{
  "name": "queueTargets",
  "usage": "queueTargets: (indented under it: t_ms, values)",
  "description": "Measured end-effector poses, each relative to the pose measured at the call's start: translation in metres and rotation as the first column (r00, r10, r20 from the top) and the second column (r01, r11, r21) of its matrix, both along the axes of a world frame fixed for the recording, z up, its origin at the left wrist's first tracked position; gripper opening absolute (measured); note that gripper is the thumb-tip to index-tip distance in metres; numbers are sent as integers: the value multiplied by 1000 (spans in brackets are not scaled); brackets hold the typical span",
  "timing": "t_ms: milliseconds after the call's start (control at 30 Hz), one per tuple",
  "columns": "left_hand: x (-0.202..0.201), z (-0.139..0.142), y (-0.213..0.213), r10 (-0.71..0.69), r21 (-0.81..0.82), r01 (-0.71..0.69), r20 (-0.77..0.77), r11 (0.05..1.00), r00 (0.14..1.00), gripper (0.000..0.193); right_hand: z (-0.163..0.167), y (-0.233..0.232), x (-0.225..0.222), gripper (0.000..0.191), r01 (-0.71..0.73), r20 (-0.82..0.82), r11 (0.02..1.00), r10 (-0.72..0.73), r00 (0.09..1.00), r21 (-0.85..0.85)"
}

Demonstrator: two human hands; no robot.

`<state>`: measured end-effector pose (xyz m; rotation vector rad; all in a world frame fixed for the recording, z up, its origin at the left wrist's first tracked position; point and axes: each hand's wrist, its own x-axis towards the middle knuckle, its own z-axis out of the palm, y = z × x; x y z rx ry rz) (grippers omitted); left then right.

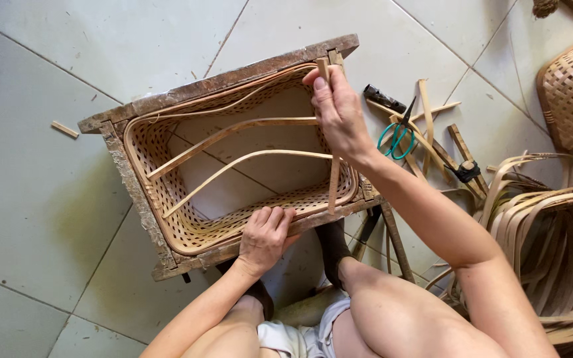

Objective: The person sits on the floor weaving thin bamboo strips into a rectangular woven basket held in a wooden frame jig. They press strips into the woven walls, bend and position curved rim strips, trim excess material with scissors, and add new strips one at a time around the basket rim.

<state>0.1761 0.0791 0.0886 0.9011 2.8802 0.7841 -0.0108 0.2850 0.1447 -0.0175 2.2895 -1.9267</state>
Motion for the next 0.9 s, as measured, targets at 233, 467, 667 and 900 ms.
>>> queueTargets:
  t_ms: [233, 467, 667, 900]
  values:
    - [-21, 5, -2, 4, 81, -6, 29, 997, 1000, 60, -26, 26, -20, 21, 31, -338, 603, 403, 850, 797]
    - [-166, -18, -41, 259, 11, -270, -330, 963, 908, 22, -49, 21, -39, 64, 62, -304, 403, 571, 762, 913]
    - [-201, -22, -40, 236, 1, -253, -371, 967, 898, 37, -57, 24, -45, 71, 77, -309, 371, 621, 720, 925]
    - [-202, -24, -34, 185, -113, -260, -448, 959, 875, 45, -66, 29, -50, 51, 55, -347, 449, 601, 720, 892]
